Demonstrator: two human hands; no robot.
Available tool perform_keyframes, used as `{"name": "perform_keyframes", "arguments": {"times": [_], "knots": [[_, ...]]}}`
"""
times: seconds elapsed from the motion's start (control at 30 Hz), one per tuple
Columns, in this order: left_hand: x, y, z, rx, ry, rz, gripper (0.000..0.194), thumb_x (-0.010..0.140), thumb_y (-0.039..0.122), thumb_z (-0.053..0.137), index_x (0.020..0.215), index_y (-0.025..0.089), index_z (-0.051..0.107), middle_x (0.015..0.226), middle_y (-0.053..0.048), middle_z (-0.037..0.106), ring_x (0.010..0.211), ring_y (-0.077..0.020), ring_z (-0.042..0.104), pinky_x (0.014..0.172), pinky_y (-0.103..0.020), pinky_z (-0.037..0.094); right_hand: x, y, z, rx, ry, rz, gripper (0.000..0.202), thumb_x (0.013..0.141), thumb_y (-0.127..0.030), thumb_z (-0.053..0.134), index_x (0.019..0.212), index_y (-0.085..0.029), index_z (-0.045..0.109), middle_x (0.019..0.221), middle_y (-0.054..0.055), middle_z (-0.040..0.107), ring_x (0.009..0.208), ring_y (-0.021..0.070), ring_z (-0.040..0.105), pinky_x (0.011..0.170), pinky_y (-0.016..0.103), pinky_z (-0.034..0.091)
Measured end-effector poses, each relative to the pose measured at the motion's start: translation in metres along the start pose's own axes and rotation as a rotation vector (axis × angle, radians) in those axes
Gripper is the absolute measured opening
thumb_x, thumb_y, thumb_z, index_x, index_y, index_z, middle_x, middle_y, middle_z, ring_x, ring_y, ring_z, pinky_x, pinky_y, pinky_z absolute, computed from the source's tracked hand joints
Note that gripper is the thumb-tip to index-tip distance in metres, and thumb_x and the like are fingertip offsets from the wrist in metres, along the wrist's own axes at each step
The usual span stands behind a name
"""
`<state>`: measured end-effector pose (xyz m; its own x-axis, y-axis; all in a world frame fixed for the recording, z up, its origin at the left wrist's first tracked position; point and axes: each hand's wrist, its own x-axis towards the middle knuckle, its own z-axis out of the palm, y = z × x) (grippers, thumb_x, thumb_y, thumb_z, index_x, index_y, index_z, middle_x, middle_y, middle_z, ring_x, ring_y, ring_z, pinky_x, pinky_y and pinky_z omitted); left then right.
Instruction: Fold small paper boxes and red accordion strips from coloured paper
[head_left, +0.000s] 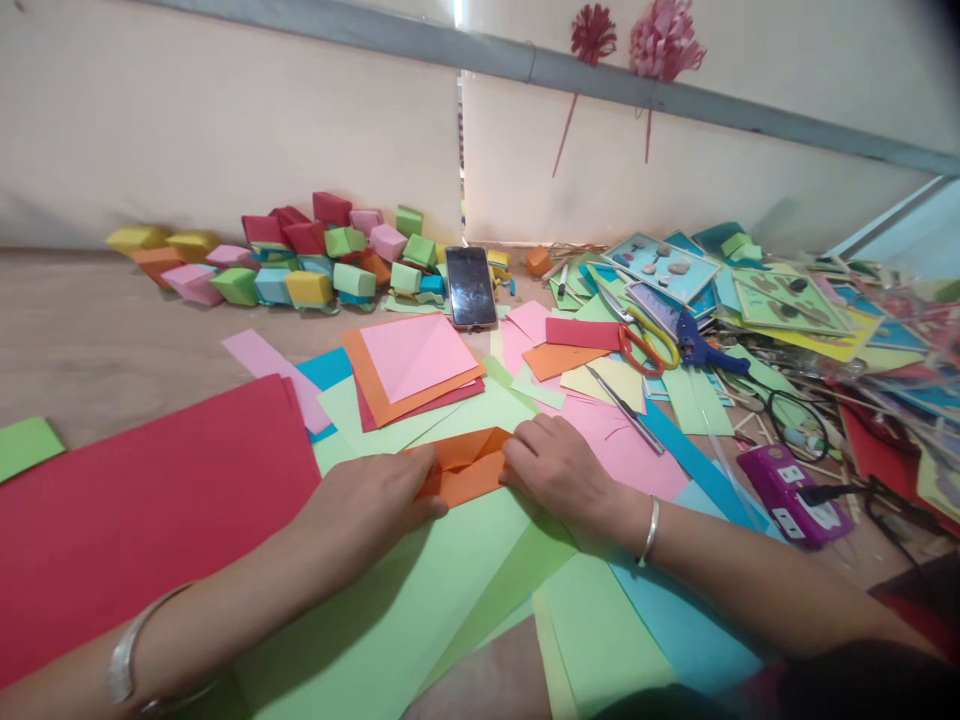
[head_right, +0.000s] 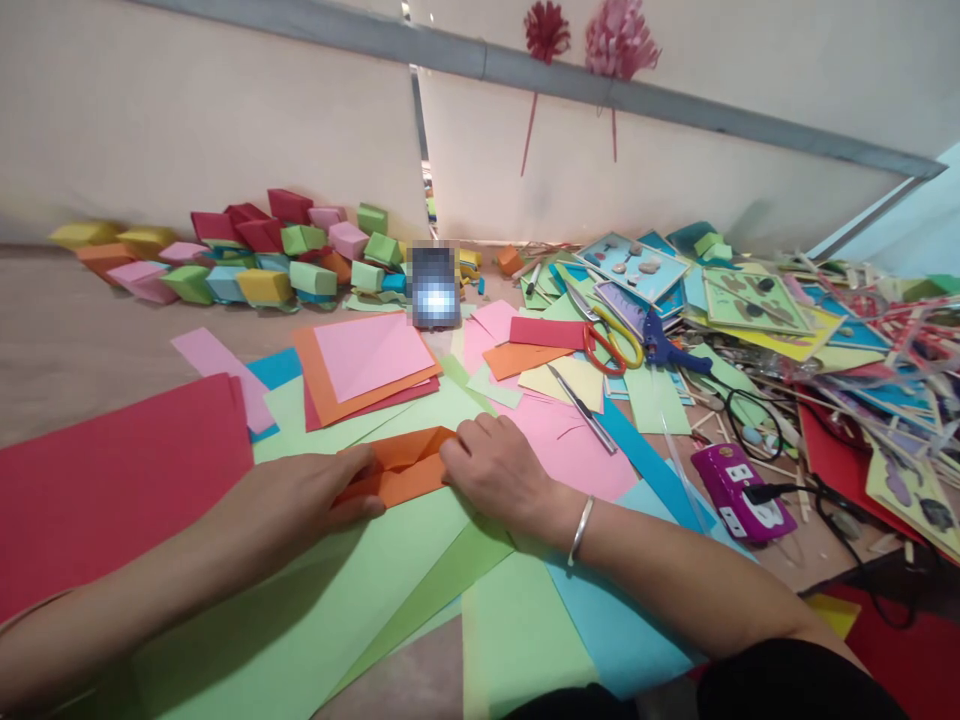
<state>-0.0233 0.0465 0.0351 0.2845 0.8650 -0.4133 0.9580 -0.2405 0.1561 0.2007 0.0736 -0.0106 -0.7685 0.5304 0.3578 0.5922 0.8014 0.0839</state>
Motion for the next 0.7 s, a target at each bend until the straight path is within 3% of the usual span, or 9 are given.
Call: {"name": "perform_keyframes", "arguments": {"times": [0.1,0.17,0.3,0.43,0.7], "knots": [[0.000,-0.003,0.002,-0.008,0.020,0.013,0.013,0.088,0.036,0.051,0.085,0.023,0.053,0.080,-0.005,0.073,0.071,-0.0253,0.066,0.051,-0.028,0.026,0.000,-0.008,-0.006,-0.007,0.029,-0.207,0.023,0.094,-0.007,0.045,0.079,-0.014,0.060,0.072,0.004,0.054,0.069,0.0177,0.036,0.063,0.033,0.020],[0.000,-0.003,0.001,0.003,0.009,0.009,0.014,0.089,0.036,0.050,0.087,0.023,0.052,0.082,-0.006,0.073,0.073,-0.0258,0.066,0.051,-0.028,0.027,-0.002,-0.016,-0.011,-0.003,-0.010,-0.254,0.025,0.093,-0.005,0.044,0.077,-0.013,0.061,0.073,0.004,0.054,0.068,0.0174,0.036,0.063,0.035,0.020],[-0.001,-0.004,-0.004,0.037,-0.030,-0.028,0.018,0.089,0.038,0.051,0.088,0.021,0.054,0.082,-0.007,0.073,0.073,-0.0265,0.067,0.051,-0.028,0.027,-0.008,-0.030,-0.022,-0.109,-0.108,-0.201,0.027,0.083,0.002,0.047,0.064,-0.013,0.058,0.066,0.006,0.051,0.062,0.0162,0.033,0.061,0.035,0.016],[0.001,-0.009,-0.011,0.095,-0.095,-0.038,0.023,0.085,0.042,0.057,0.076,0.021,0.060,0.073,-0.007,0.070,0.068,-0.0257,0.064,0.050,-0.028,0.024,-0.014,-0.035,-0.028,-0.227,-0.161,-0.128,0.025,0.072,0.006,0.051,0.056,-0.013,0.056,0.059,0.007,0.047,0.059,0.0154,0.032,0.059,0.035,0.010],[-0.001,-0.020,-0.026,-0.060,-0.167,0.010,0.011,0.077,0.030,0.066,0.068,0.024,0.070,0.066,-0.001,0.071,0.063,-0.0197,0.062,0.054,-0.027,0.028,-0.019,-0.034,-0.025,-0.254,-0.180,-0.095,0.025,0.068,0.005,0.055,0.053,-0.015,0.053,0.057,0.007,0.047,0.057,0.0163,0.036,0.059,0.035,0.007]]}}
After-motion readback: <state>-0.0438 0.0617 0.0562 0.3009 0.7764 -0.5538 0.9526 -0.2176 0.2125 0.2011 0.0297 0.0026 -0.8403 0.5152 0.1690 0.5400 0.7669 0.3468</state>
